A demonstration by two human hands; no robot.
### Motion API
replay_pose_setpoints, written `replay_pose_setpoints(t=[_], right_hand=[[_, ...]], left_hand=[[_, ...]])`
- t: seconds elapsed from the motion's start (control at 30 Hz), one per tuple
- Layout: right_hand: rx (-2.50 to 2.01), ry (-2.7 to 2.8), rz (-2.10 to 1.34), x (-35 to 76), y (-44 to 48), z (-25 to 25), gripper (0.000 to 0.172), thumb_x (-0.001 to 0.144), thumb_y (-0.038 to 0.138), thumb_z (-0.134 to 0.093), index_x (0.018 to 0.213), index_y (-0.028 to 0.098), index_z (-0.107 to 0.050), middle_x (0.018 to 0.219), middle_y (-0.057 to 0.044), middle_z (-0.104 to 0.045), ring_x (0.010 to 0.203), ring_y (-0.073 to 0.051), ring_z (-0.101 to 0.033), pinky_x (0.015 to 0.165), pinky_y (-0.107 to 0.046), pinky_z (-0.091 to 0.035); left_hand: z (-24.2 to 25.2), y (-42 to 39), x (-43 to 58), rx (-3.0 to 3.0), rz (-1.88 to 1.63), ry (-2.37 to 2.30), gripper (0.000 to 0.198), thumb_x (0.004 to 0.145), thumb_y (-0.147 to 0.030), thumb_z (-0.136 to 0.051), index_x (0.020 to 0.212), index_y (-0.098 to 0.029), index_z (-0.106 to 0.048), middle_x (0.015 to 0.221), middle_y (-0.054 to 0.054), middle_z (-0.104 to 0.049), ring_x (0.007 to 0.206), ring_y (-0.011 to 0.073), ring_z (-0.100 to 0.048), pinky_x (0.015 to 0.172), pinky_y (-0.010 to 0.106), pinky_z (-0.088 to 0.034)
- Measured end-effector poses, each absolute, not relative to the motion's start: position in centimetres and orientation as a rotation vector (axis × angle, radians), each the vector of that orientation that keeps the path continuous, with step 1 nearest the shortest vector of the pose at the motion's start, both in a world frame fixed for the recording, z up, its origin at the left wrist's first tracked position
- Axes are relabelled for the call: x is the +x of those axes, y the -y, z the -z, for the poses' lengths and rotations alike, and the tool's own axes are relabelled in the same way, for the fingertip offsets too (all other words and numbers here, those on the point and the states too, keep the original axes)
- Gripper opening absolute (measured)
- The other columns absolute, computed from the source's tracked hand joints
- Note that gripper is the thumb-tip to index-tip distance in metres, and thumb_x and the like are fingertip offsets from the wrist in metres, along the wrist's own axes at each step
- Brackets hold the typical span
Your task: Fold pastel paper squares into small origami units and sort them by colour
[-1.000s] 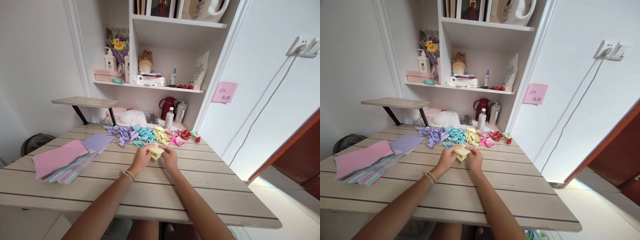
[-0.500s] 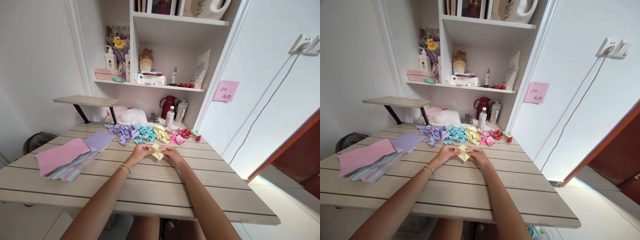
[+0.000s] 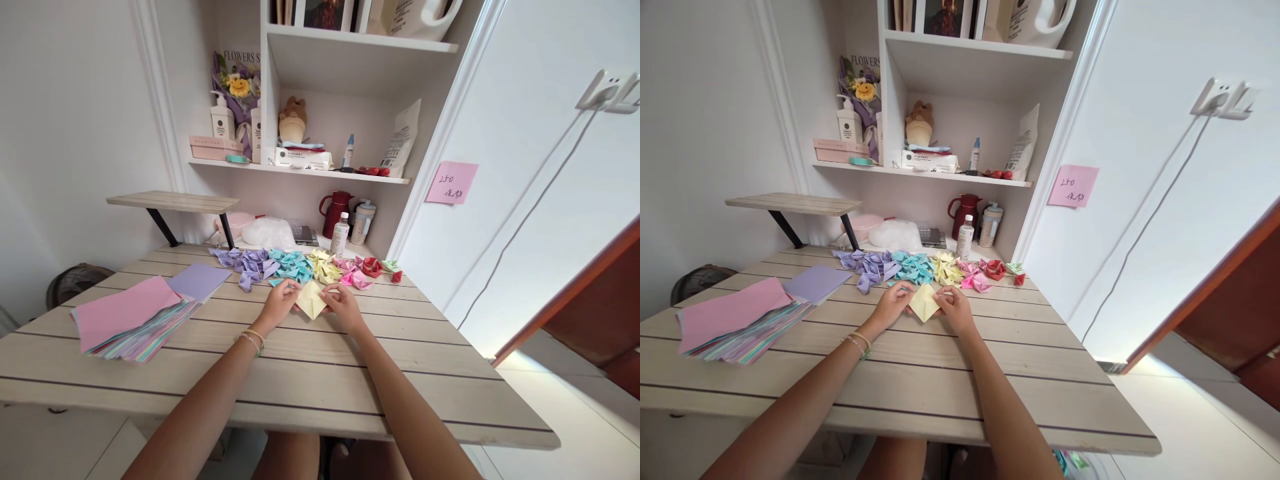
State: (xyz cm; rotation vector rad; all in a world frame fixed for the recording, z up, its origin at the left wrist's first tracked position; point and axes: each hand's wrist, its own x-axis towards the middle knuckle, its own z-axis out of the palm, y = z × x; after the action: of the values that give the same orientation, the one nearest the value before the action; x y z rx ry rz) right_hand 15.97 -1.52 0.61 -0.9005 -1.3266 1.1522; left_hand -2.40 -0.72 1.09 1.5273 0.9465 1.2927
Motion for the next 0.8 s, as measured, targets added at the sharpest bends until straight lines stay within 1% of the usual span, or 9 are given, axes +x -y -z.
replay_pose_setpoints(t=[0.07,0.13,0.2,0.27,0.37,0.47,0.53,0.63,0.8], right_hand=[[-0.921,1.425,-1.080,15.9,1.5,-0.5,0.043,0.059,0.044,-0.072,0.089,0.014,-0.063,0.067,-0.001,-0.064,0.055,-0.012,-0.056,0.055,-0.026,-0.049],[-0.970,1.530,-0.991,15.9,1.4,-0.3,0.048,0.056,0.041,-0.074,0.095,0.014,-0.065,0.078,-0.004,-0.066,0.059,-0.013,-0.056,0.057,-0.026,-0.048],[-1.017,1.619,-0.884,15.9,1.3,-0.1,0.052,0.056,0.037,-0.074,0.102,0.014,-0.064,0.087,-0.006,-0.067,0.063,-0.014,-0.057,0.060,-0.027,-0.047],[-1.063,1.699,-0.762,16.0,1.4,-0.1,0.047,0.062,0.037,-0.070,0.103,0.016,-0.065,0.092,-0.007,-0.068,0.067,-0.016,-0.057,0.063,-0.028,-0.047],[-1.104,1.773,-0.664,16.0,1.8,-0.4,0.035,0.073,0.040,-0.058,0.098,0.016,-0.068,0.085,-0.007,-0.069,0.065,-0.017,-0.058,0.061,-0.028,-0.046],[-1.100,1.809,-0.686,15.9,2.2,-0.8,0.036,0.077,0.043,-0.052,0.093,0.015,-0.070,0.069,-0.004,-0.068,0.058,-0.016,-0.056,0.054,-0.024,-0.042],[-1.100,1.839,-0.684,15.8,2.4,-1.0,0.038,0.079,0.044,-0.050,0.087,0.014,-0.071,0.063,-0.002,-0.065,0.057,-0.015,-0.055,0.051,-0.022,-0.039],[-1.092,1.863,-0.701,15.6,2.5,-1.1,0.041,0.081,0.045,-0.045,0.081,0.014,-0.072,0.061,-0.001,-0.063,0.056,-0.014,-0.054,0.051,-0.021,-0.038],[-1.078,1.905,-0.632,15.4,2.6,-1.0,0.029,0.078,0.035,-0.052,0.092,0.017,-0.070,0.070,0.001,-0.067,0.059,-0.014,-0.054,0.055,-0.021,-0.039]], left_hand=[[-1.3,0.8,-2.4,1.597,-1.306,-1.001,0.015,0.074,-0.025,-0.053,0.076,-0.013,-0.062,0.067,0.002,-0.062,0.055,0.0120,-0.058,0.055,0.025,-0.048],[-1.5,0.9,-2.4,1.629,-1.296,-1.009,0.016,0.074,-0.022,-0.051,0.075,-0.013,-0.064,0.070,0.004,-0.063,0.060,0.0128,-0.058,0.059,0.025,-0.048],[-1.5,1.0,-2.4,1.631,-1.281,-0.948,0.018,0.071,-0.022,-0.057,0.084,-0.012,-0.065,0.079,0.005,-0.065,0.069,0.0150,-0.060,0.063,0.026,-0.048],[-1.4,1.1,-2.3,1.645,-1.262,-0.897,0.030,0.064,-0.024,-0.066,0.092,-0.013,-0.063,0.087,0.006,-0.066,0.075,0.0165,-0.060,0.066,0.026,-0.048],[-1.0,1.1,-2.3,1.686,-1.223,-0.924,0.036,0.059,-0.030,-0.072,0.089,-0.012,-0.063,0.080,0.005,-0.065,0.069,0.0158,-0.059,0.061,0.025,-0.046],[-0.7,0.8,-2.4,1.673,-1.191,-0.973,0.030,0.065,-0.039,-0.067,0.076,-0.012,-0.062,0.063,0.001,-0.060,0.055,0.0123,-0.054,0.052,0.023,-0.043],[-0.7,0.7,-2.5,1.637,-1.168,-0.959,0.030,0.070,-0.043,-0.061,0.072,-0.012,-0.059,0.057,-0.001,-0.056,0.049,0.0105,-0.052,0.049,0.022,-0.042],[-0.6,0.6,-2.2,1.591,-1.150,-0.876,0.031,0.072,-0.044,-0.058,0.074,-0.013,-0.057,0.061,0.000,-0.057,0.054,0.0109,-0.054,0.053,0.022,-0.044],[-0.3,0.9,-1.7,1.563,-1.138,-0.852,0.035,0.071,-0.043,-0.061,0.087,-0.013,-0.058,0.074,0.003,-0.061,0.067,0.0141,-0.059,0.062,0.026,-0.048]])
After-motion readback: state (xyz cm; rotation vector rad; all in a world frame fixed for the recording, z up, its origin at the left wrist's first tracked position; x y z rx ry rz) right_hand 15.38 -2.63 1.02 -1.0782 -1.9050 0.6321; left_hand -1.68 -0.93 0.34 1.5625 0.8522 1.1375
